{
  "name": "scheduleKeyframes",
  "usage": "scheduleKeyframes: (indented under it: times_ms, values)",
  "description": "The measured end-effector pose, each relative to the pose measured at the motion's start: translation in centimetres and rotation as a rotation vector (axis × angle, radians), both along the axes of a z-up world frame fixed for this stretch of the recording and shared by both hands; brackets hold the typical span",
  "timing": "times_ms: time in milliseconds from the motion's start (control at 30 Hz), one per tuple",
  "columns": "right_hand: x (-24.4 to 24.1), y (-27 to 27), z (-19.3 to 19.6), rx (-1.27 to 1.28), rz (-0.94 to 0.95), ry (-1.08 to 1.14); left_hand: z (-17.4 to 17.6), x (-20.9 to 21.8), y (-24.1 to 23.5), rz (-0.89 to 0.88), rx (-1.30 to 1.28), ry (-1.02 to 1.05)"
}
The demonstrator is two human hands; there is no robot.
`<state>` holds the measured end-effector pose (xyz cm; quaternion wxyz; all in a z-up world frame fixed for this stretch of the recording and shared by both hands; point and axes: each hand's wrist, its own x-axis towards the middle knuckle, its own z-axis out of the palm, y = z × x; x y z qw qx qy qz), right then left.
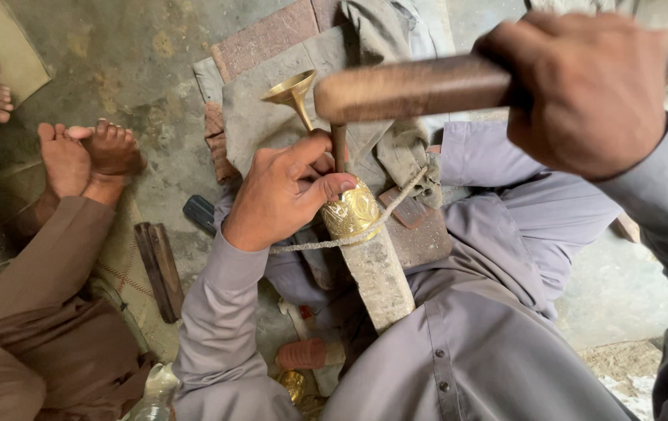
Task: The person uses a wooden mallet and a metal chisel to engrave decorative patterns onto a brass cup. The cup is held steady on a stone block while the person repeatedly strikes the chisel to create intricate designs.
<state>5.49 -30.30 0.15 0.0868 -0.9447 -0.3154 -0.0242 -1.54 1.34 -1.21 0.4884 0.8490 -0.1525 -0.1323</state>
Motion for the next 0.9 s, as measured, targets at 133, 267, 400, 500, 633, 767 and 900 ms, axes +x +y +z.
scheduleKeyframes:
  times_ms: [133, 267, 400, 500, 633, 767, 900]
  values:
    - [0.6, 0.4, -0.9, 0.433, 0.023, 0.258, -0.1, -0.3, -0.1, 0.031, 0.053, 0.054]
    - [0.7, -0.3, -1.5, 0.088, -0.017, 0.096, -0.2, 0.2, -0.1, 0.008, 0.117, 0.021]
    - [0.7, -0.9, -1.5, 0.286, 0.026, 0.068, -0.2, 0.3, 0.0, 0.0, 0.001, 0.09]
    - [0.7, -1.0, -1.2, 0.089, 0.071, -0.157, -0.2, 0.2, 0.0, 0.016, 0.039, 0.048]
    - [0.7, 0.1, -1.2, 0.562, 0.007, 0.306, -0.2, 0.1, 0.1, 0.005, 0.048, 0.012]
    - [1.0, 0.2, -0.7, 0.397, 0.021, 0.228, 0.0, 0.4, -0.2, 0.014, 0.103, -0.022]
    - [1.1, -0.3, 0.0, 0.306, 0.02, 0.178, 0.0, 0.4, -0.1, 0.003, 0.086, -0.007]
